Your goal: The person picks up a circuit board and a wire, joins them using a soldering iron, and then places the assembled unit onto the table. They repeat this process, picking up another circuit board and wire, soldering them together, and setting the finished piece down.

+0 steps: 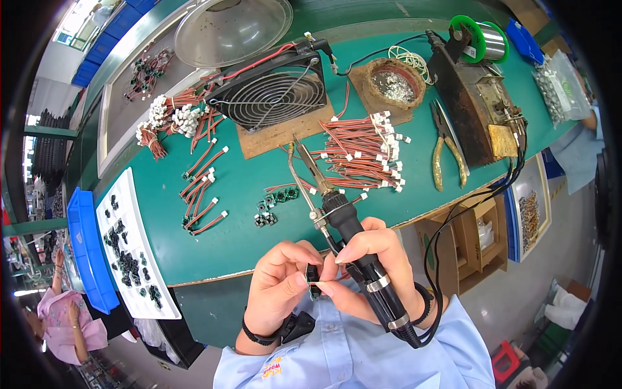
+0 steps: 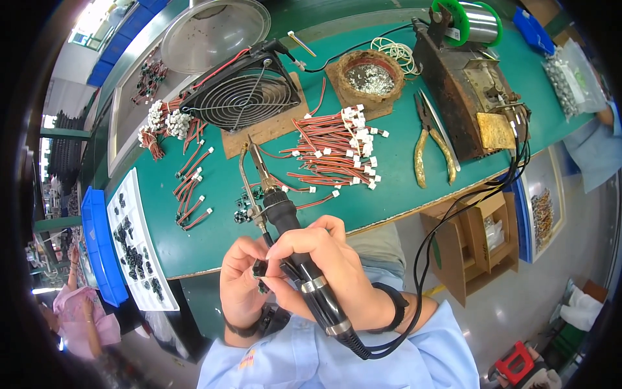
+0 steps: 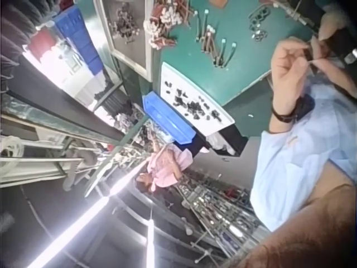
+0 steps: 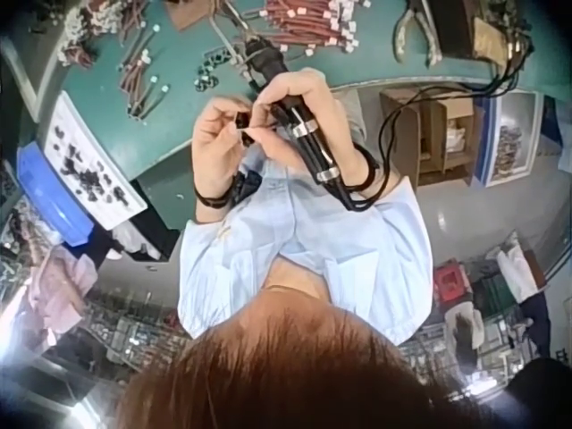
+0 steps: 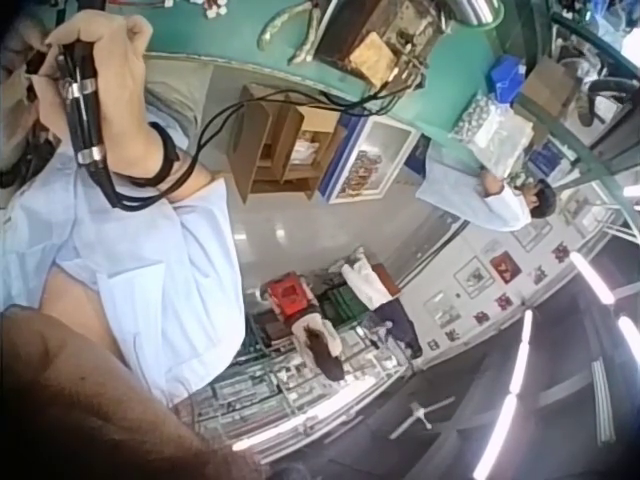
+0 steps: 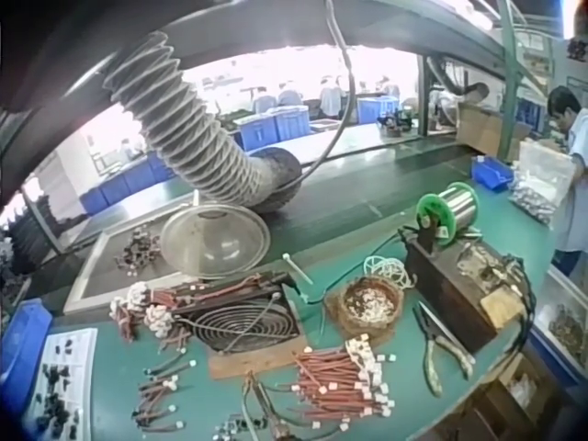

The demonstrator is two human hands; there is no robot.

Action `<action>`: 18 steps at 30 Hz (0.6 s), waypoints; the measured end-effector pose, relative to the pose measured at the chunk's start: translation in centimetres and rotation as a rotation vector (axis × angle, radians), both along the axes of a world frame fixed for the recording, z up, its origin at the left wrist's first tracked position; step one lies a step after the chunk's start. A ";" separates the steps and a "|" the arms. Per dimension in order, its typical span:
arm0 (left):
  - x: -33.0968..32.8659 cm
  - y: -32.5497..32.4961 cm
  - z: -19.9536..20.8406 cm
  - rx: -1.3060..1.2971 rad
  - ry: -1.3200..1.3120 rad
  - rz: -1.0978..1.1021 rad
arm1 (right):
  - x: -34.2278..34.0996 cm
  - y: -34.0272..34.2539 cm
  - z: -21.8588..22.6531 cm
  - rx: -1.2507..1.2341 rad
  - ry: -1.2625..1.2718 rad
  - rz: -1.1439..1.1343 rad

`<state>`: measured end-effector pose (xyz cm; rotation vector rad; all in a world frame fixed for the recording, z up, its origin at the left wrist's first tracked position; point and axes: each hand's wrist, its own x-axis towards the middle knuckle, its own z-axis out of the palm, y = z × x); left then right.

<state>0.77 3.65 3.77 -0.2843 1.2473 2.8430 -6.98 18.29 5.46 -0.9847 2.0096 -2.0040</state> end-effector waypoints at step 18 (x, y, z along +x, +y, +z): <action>0.0 -0.4 -0.1 -0.002 0.043 -0.035 | -0.4 0.4 -0.2 -0.026 -0.149 0.114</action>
